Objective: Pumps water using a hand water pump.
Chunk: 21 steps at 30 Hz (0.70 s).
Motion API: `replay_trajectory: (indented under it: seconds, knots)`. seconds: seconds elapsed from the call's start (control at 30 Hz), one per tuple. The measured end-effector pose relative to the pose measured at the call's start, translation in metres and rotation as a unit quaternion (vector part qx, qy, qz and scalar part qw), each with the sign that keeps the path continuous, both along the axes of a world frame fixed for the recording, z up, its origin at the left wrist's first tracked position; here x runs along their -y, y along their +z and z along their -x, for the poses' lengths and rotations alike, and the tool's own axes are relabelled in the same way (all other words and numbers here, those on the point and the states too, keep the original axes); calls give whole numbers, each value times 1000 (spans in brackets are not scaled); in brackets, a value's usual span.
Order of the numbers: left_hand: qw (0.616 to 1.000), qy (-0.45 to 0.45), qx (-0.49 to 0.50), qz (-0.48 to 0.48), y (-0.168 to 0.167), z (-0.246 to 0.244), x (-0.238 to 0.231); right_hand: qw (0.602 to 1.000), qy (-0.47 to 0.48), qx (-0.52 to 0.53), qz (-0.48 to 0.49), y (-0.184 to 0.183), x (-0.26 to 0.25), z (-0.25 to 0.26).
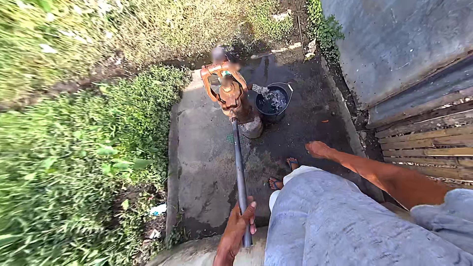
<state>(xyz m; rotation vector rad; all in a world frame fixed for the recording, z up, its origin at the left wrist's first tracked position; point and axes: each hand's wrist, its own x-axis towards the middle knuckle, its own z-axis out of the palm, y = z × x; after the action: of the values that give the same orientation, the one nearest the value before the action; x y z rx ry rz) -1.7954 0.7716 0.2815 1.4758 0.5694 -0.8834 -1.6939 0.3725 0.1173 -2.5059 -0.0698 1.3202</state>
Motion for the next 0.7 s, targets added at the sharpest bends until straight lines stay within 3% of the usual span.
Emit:
replay_trajectory:
  seconds: [0.07,0.13,0.27,0.33,0.4,0.57,0.7]
  knots:
    - [1000,-15,5,-6,17,-18,2,989,-64,-81,110,-24,70,20]
    - [995,-20,22,-91,5,-48,9,970,-166,-122,132,-40,120,50]
    - [914,-138,38,-381,-59,-105,36,866,-482,-127,46,-57,153,113]
    - [876,-170,45,-450,-72,-113,45,833,-539,-126,3,-60,141,126]
    - [852,-185,50,-487,-79,-110,48,836,-526,-153,-24,-65,121,130]
    - [829,-191,58,-522,-108,-103,48,936,-324,-123,-66,-86,103,115]
    - [818,-171,47,-548,-157,-98,47,919,-371,-108,-78,-92,112,85]
